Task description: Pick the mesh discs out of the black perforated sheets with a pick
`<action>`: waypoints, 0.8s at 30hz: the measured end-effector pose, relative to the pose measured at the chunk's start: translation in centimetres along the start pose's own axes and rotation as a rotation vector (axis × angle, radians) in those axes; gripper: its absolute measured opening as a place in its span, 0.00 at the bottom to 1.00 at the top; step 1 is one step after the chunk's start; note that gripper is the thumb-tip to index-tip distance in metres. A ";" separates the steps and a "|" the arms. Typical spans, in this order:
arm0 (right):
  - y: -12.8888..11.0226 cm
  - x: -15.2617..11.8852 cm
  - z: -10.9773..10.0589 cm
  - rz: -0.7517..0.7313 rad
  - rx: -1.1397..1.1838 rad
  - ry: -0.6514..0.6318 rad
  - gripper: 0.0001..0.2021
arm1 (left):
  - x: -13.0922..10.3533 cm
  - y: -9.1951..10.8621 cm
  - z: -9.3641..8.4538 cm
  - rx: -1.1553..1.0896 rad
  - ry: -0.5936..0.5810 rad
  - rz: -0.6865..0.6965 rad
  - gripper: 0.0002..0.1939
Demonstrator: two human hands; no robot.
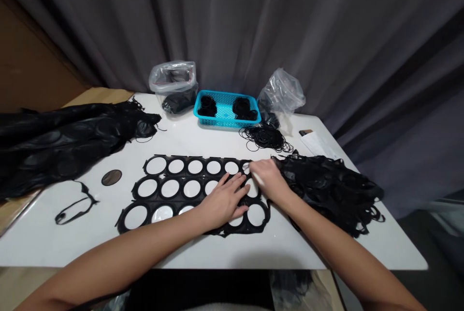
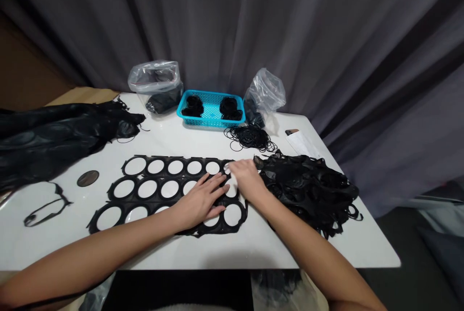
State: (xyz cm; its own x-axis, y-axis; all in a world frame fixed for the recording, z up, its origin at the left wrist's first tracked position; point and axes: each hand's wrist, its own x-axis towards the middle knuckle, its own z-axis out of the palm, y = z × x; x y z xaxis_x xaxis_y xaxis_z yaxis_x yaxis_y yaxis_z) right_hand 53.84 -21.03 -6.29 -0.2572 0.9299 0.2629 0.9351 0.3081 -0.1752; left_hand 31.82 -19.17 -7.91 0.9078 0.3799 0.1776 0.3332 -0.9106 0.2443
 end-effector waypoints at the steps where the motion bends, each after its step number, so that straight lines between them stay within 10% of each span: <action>1: 1.0 0.6 -0.5 0.095 -0.061 0.050 0.08 | 0.0 0.0 0.1 0.001 0.001 0.001 0.27; 8: 5.9 4.2 -3.5 0.601 0.041 0.276 0.06 | -0.5 -0.3 -0.9 -0.053 0.020 0.038 0.28; 17: -3.2 2.8 0.8 0.273 0.683 -0.043 0.08 | -3.6 -2.9 -0.9 0.114 0.092 -0.119 0.30; 24: -3.8 2.5 1.6 0.238 0.696 -0.047 0.07 | -3.8 -3.0 -0.3 0.097 0.104 -0.131 0.30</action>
State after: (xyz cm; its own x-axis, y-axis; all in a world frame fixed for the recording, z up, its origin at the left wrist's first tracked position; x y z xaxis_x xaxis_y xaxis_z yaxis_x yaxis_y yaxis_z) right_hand 49.25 -19.56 -6.51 -0.0913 0.9904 0.1041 0.5994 0.1382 -0.7884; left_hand 27.33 -17.85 -9.03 0.8257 0.5062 0.2490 0.4743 -0.8619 0.1794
